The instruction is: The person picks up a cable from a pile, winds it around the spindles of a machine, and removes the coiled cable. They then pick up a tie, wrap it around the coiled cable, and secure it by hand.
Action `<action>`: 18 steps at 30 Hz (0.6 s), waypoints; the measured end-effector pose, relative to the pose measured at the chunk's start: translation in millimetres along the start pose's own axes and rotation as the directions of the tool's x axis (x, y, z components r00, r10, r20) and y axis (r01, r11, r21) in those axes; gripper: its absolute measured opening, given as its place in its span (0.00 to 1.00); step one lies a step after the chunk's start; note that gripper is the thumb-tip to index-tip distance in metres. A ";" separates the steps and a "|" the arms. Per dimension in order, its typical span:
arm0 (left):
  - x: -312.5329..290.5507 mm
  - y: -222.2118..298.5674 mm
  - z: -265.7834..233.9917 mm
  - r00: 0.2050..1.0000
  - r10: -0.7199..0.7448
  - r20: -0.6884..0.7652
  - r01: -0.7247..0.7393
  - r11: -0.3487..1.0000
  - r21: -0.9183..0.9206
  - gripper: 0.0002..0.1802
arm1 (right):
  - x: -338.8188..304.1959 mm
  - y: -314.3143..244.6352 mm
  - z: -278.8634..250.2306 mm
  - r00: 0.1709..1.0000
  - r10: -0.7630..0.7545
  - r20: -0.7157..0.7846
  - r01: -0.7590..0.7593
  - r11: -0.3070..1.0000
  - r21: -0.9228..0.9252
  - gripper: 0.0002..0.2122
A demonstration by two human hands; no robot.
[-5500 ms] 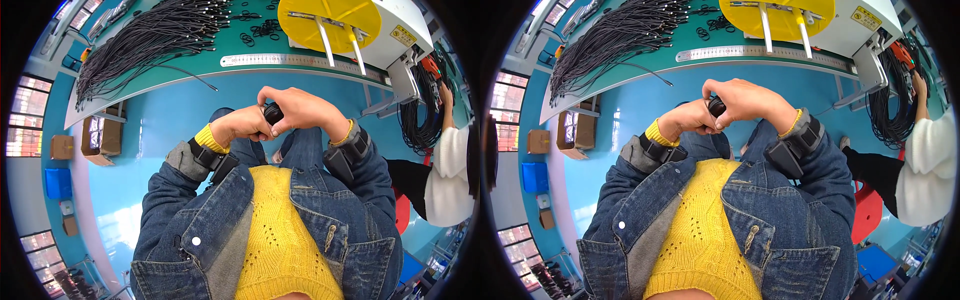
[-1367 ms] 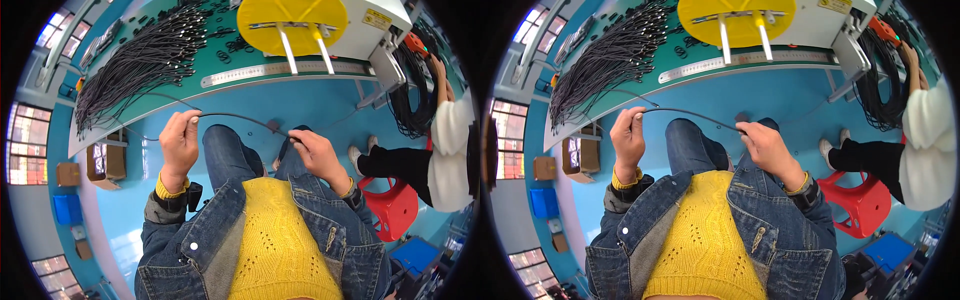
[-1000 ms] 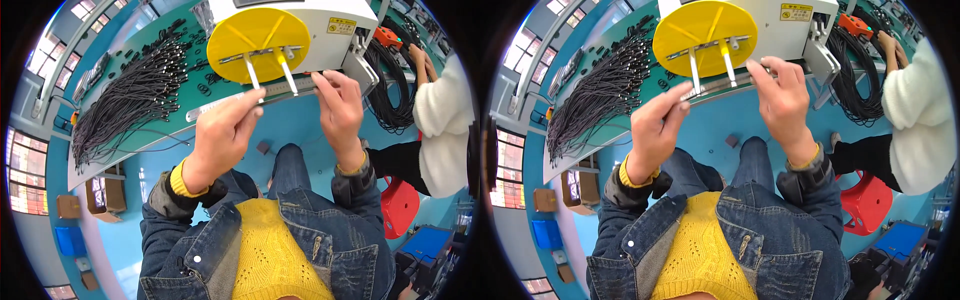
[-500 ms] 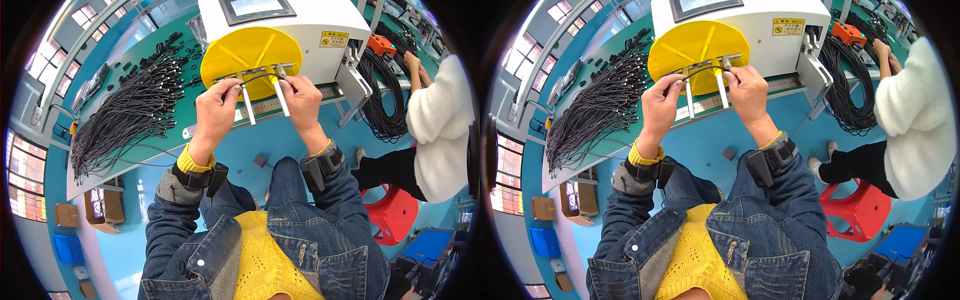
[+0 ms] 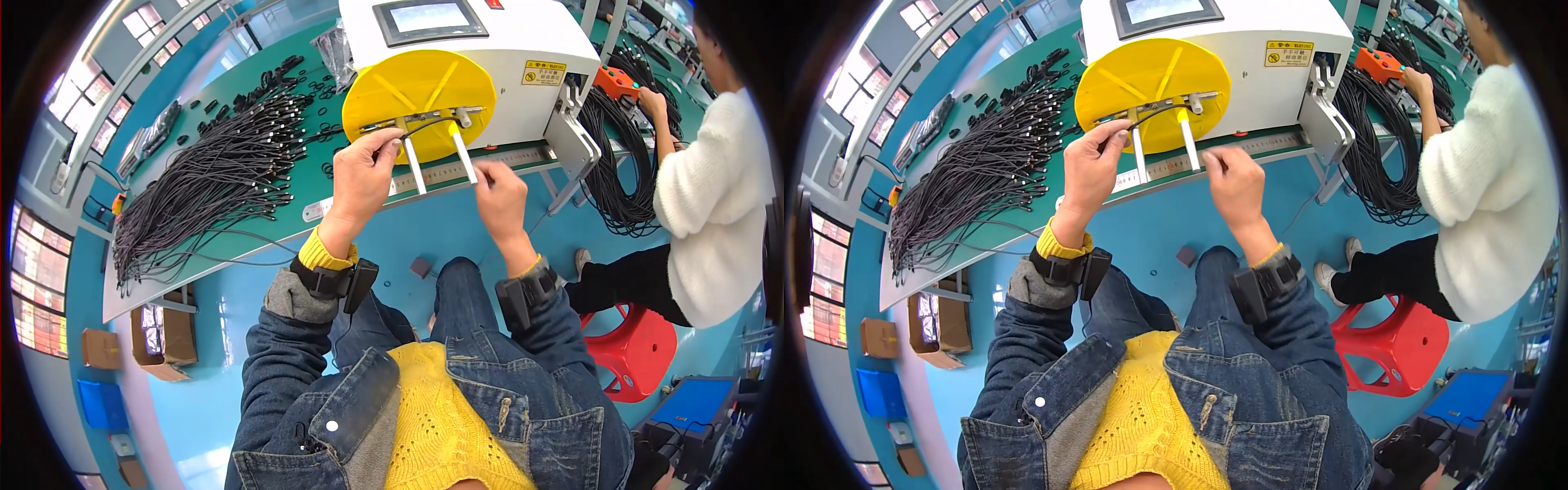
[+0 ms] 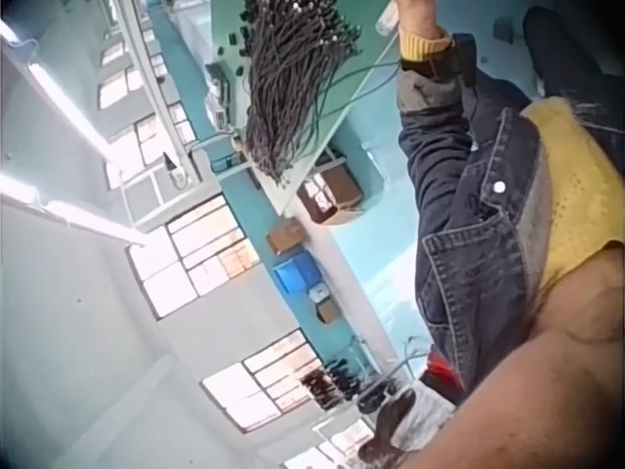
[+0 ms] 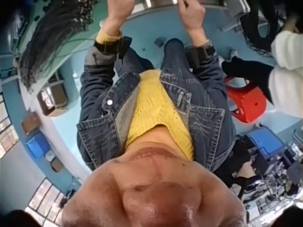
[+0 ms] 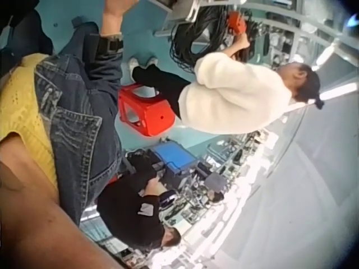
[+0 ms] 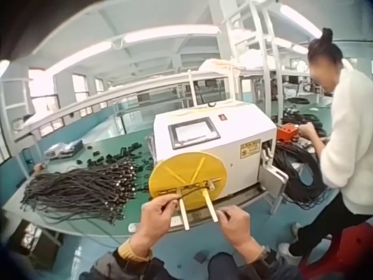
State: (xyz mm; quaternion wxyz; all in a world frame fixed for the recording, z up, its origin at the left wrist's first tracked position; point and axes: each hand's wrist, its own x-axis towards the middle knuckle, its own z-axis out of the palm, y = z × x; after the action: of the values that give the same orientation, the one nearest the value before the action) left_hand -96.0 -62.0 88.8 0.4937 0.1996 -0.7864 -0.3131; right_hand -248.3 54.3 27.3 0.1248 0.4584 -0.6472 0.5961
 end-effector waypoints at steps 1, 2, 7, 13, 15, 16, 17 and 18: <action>-0.3 0.1 -0.8 1.000 -0.011 0.006 0.011 1.000 -0.003 0.08 | -11.1 2.2 -5.1 1.000 -0.003 0.004 0.003 1.000 0.002 0.04; -1.0 0.4 0.3 1.000 -0.022 0.015 0.022 1.000 -0.011 0.08 | -23.5 5.7 -13.0 0.995 0.057 0.078 -0.056 0.998 -0.024 0.05; -2.0 -0.6 1.9 1.000 -0.021 0.005 0.021 1.000 -0.020 0.08 | -84.3 21.9 -40.7 0.938 0.187 0.292 -0.161 0.981 -0.112 0.07; -4.9 -0.9 -1.5 0.998 0.051 -0.025 -0.050 0.999 0.020 0.08 | -116.6 25.0 -53.4 0.810 0.399 0.430 -0.378 0.916 -0.136 0.08; -5.7 0.8 -4.7 0.997 0.072 -0.030 -0.071 0.997 0.036 0.08 | -119.9 24.5 -54.4 0.791 0.420 0.446 -0.402 0.905 -0.138 0.09; -5.2 4.5 -8.0 0.993 0.117 -0.010 -0.116 0.987 0.113 0.09 | -120.7 23.7 -55.0 0.784 0.425 0.452 -0.410 0.902 -0.137 0.09; -4.8 8.7 -11.2 0.987 0.161 0.012 -0.160 0.969 0.188 0.09 | -121.4 22.9 -55.5 0.777 0.430 0.459 -0.417 0.899 -0.136 0.09; -5.2 11.7 -12.9 0.979 0.202 0.038 -0.205 0.943 0.261 0.10 | -122.1 22.2 -56.2 0.771 0.435 0.465 -0.424 0.895 -0.135 0.09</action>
State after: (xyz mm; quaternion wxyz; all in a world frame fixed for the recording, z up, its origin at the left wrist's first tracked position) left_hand -82.2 -54.1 97.5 0.4882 0.1794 -0.8401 -0.1542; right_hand -219.5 155.5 -59.2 -0.1754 0.4311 -0.7515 0.4677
